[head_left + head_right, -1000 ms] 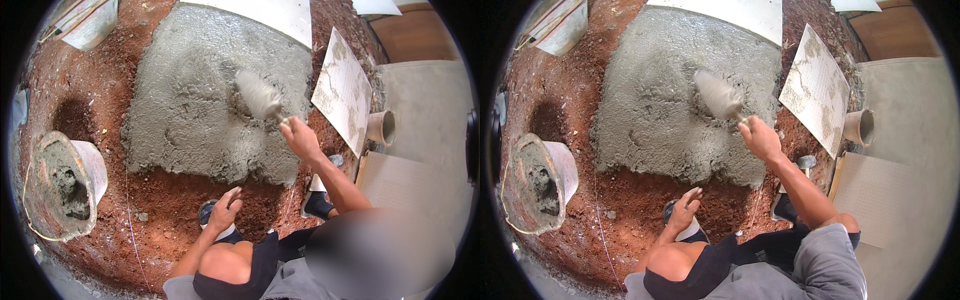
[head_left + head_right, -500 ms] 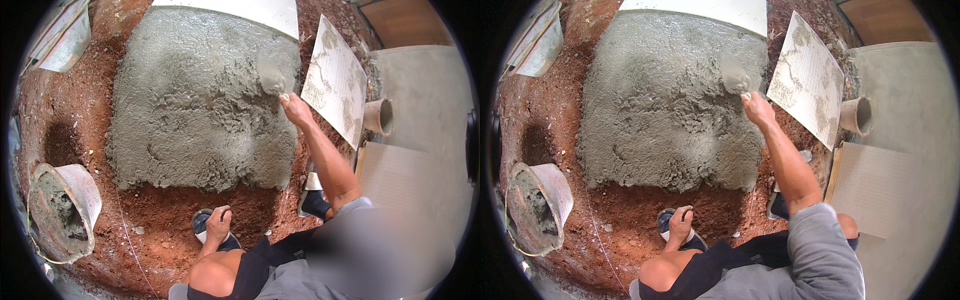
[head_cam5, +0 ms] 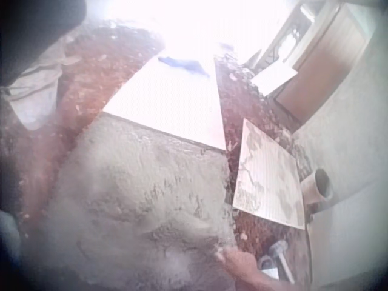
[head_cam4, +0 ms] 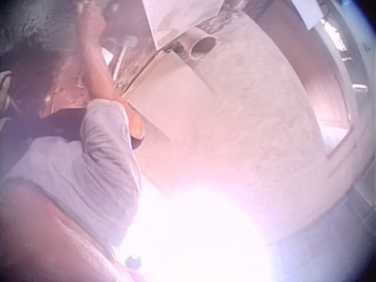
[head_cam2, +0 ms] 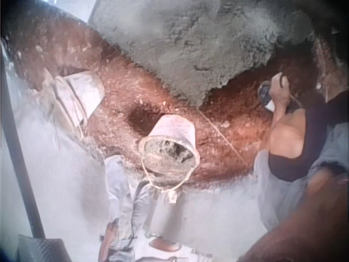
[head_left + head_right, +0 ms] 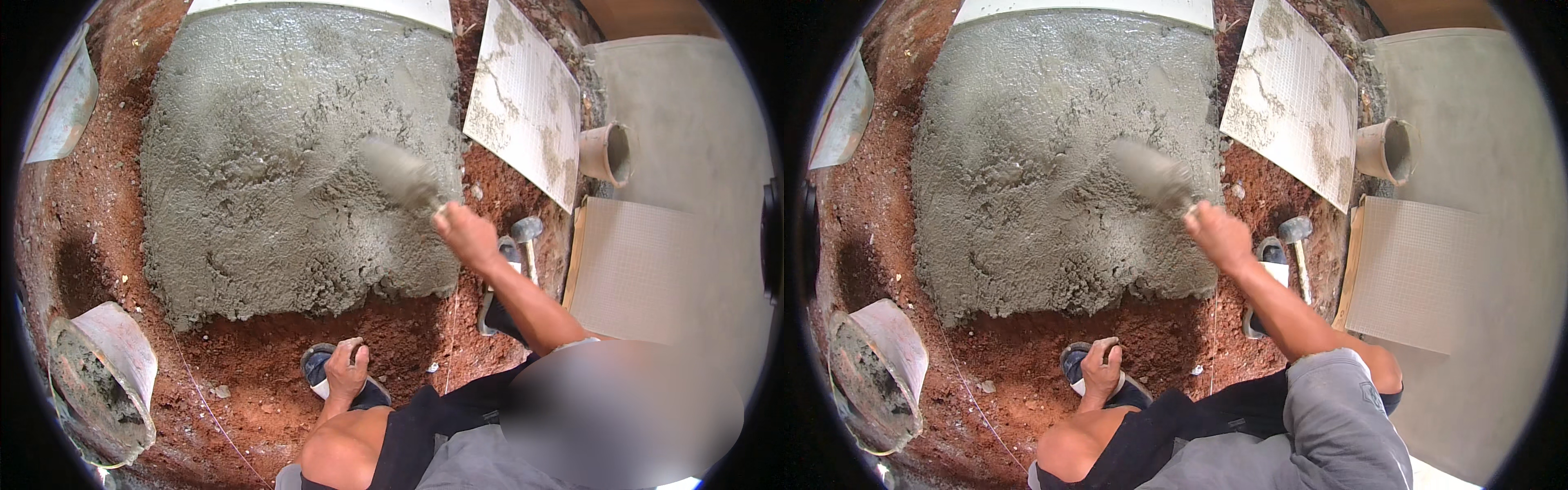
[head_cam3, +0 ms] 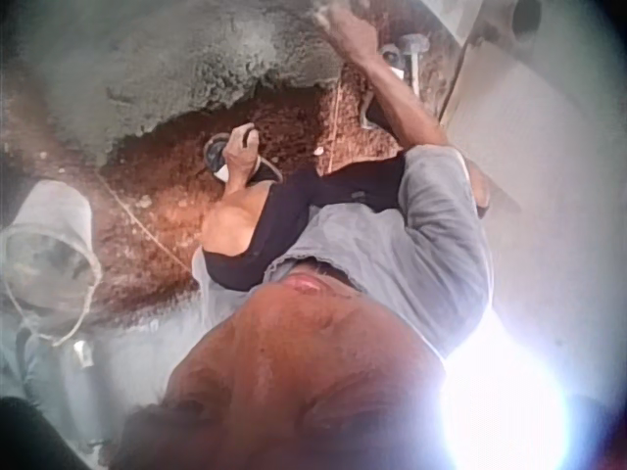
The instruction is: The person spreads wet cement on a floor area using a trowel, then places a large ceramic tile onto the cement and taps it with a rubber mallet to level it. The person lifts the tile, repositions it, and continues spreading cement.
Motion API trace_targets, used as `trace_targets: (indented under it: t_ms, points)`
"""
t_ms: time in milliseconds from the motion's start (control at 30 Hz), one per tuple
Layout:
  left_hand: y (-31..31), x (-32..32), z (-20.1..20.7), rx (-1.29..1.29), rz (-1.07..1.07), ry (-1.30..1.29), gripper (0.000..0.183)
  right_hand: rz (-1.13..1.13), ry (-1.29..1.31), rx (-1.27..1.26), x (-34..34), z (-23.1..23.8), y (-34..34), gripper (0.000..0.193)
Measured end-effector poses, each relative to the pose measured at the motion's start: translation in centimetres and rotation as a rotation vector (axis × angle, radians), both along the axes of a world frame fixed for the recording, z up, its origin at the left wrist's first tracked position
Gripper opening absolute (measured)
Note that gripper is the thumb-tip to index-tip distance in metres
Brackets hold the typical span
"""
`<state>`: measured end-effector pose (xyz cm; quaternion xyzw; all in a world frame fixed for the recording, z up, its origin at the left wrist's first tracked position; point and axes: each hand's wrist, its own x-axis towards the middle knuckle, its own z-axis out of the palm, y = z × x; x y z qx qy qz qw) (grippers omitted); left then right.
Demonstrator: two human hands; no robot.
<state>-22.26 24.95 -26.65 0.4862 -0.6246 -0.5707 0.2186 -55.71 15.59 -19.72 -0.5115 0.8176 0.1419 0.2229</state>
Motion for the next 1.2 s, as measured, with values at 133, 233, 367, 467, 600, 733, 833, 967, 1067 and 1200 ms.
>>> trace_targets:
  t_ms: [133,233,367,467,600,733,833,967,1067,1200]
  points:
    - [0.0,0.0,0.0,-0.046,-0.009,0.006,0.017,-0.112,0.038,-0.093,-1.8,-0.9,0.4,0.039]
    - [0.1,0.1,-0.1,-0.094,0.015,0.010,0.018,-0.749,-0.613,-0.254,1.0,-0.2,-1.9,0.039]
    - [0.3,0.3,-0.1,-0.124,0.024,0.008,0.020,-0.826,-0.775,-0.256,6.4,-0.2,-9.6,0.040]
    - [0.4,0.4,0.2,-0.073,0.028,-0.015,0.021,-0.446,-0.720,-0.085,14.0,-1.4,-10.8,0.041]
    - [0.3,0.4,0.3,-0.026,0.022,-0.032,0.021,0.163,-0.481,0.040,16.3,-0.6,-6.0,0.039]
    - [0.3,0.4,0.0,-0.128,0.044,0.001,0.021,0.035,-0.176,-0.044,7.6,-0.3,-3.6,0.042]
    - [0.4,0.3,-0.1,-0.124,0.059,0.020,0.020,-0.349,-0.060,-0.088,-0.2,0.2,-2.2,0.044]
    - [0.4,0.6,-0.2,-0.111,0.104,0.065,0.016,0.081,-0.226,-0.054,-0.7,2.7,1.3,0.047]
    - [0.4,1.3,0.2,-0.205,0.304,0.098,0.014,-0.007,-0.274,0.176,2.6,8.4,-1.0,0.038]
    - [0.0,5.5,0.8,-0.291,0.629,-0.008,0.015,0.411,-0.264,-0.083,11.4,15.7,-8.2,0.028]
